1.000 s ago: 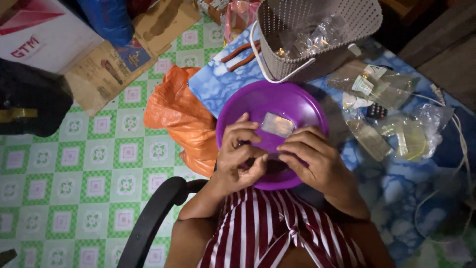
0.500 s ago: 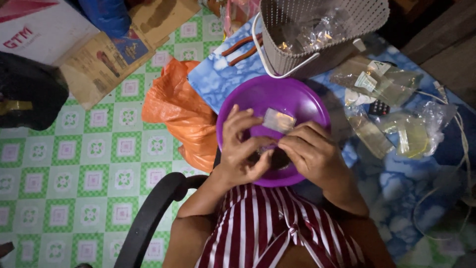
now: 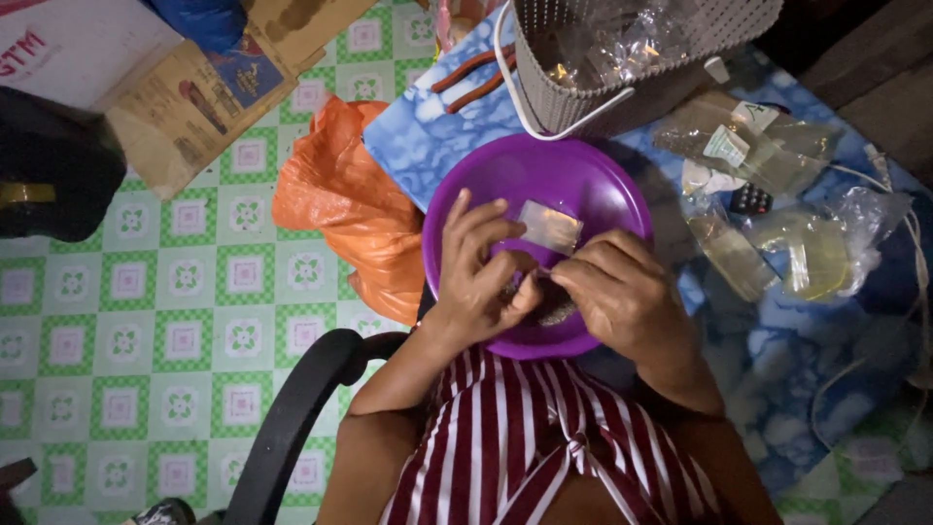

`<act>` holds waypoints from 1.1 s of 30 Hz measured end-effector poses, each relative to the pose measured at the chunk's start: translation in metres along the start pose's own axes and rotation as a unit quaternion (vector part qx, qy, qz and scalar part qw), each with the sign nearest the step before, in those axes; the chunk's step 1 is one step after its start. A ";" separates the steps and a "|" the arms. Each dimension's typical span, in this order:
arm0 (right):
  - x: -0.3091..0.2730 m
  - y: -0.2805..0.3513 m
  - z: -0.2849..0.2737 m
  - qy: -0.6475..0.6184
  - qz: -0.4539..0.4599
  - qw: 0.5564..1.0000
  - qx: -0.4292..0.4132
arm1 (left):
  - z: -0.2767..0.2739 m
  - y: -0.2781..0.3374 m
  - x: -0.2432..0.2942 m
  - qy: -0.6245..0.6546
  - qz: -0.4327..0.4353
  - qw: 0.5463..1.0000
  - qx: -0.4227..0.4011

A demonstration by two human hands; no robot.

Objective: A person is manually portioning small seeds into small plastic zip-lock bags from a purple bowl.

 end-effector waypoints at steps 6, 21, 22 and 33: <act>0.010 0.007 0.002 0.003 0.025 0.999 -0.024 | 0.002 0.004 -0.012 -0.045 0.004 0.999 -0.002; 0.136 0.014 -0.024 0.100 0.200 0.974 0.016 | -0.015 0.011 -0.042 0.010 -0.152 0.988 -0.031; 0.141 0.004 -0.026 0.083 0.229 0.970 0.024 | -0.015 0.013 -0.043 0.008 -0.158 0.987 -0.033; 0.283 -0.034 0.019 0.133 0.376 0.909 -0.117 | -0.015 0.022 -0.045 0.009 -0.159 0.987 -0.032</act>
Point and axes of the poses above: each hand's wrist, its own y-axis away from the middle knuckle, its own z-axis out of the palm, x = y × z, the point moved 5 cm from there along -y, towards the middle knuckle, and after that the axes turned 1 degree about x, right-handed, at the moved point
